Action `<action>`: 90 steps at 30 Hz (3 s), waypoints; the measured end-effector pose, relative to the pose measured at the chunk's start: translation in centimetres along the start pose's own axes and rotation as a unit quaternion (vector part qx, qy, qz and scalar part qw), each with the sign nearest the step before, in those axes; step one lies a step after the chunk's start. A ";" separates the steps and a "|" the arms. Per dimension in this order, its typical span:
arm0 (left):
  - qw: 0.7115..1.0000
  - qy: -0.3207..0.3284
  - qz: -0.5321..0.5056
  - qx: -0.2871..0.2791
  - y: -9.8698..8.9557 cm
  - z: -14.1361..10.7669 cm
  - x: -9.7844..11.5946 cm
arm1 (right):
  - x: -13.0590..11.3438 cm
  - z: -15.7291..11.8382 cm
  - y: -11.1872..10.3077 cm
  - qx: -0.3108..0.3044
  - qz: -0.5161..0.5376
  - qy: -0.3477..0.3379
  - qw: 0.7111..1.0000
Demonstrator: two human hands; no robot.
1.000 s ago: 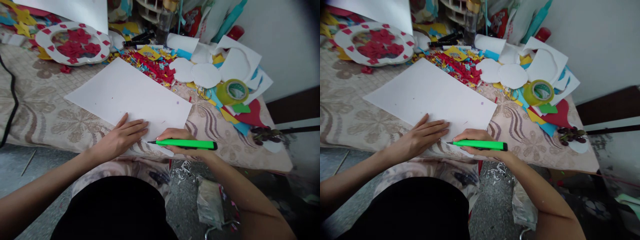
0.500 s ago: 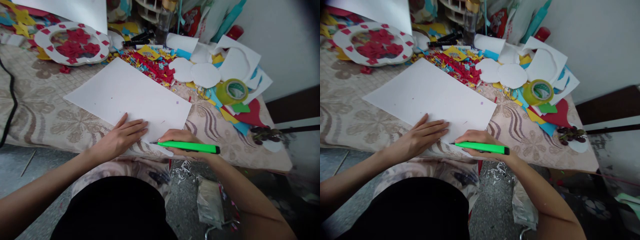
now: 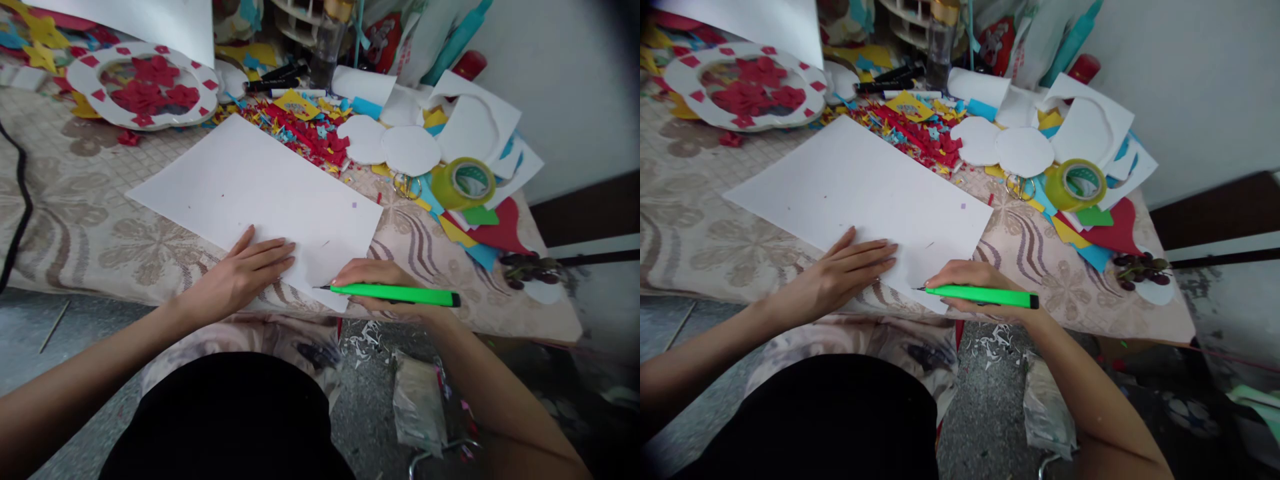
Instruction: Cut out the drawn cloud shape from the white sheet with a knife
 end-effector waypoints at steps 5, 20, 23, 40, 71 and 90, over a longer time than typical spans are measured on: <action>1.000 -0.001 0.005 -0.001 -0.1 0.0 0.0 | -0.3 0.3 -0.2 0.036 0.039 -0.010 0.999; 1.000 0.003 0.013 -0.004 -0.1 0.0 0.2 | 0.0 0.8 0.9 0.043 0.028 -0.005 0.999; 1.000 0.000 0.007 -0.003 -0.1 0.0 0.1 | -0.1 1.0 1.1 0.038 0.010 -0.009 0.999; 1.000 0.000 0.003 0.002 0.0 0.0 0.1 | 0.1 0.3 0.5 0.011 0.000 -0.005 1.000; 1.000 -0.006 -0.009 0.004 0.0 0.0 0.0 | 0.2 2.1 2.2 0.046 0.026 -0.014 0.999; 1.000 -0.008 -0.025 0.007 0.0 0.0 0.0 | -0.3 2.8 2.1 0.021 -0.017 -0.020 0.999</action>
Point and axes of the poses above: each hand's wrist, its own z-axis towards the middle knuckle, its own y-axis out of the palm, x = y × z, the point moved 4 cm from there along z, towards the middle knuckle, and after that the axes turned 6 degrees about -z, right-handed, at the moved point
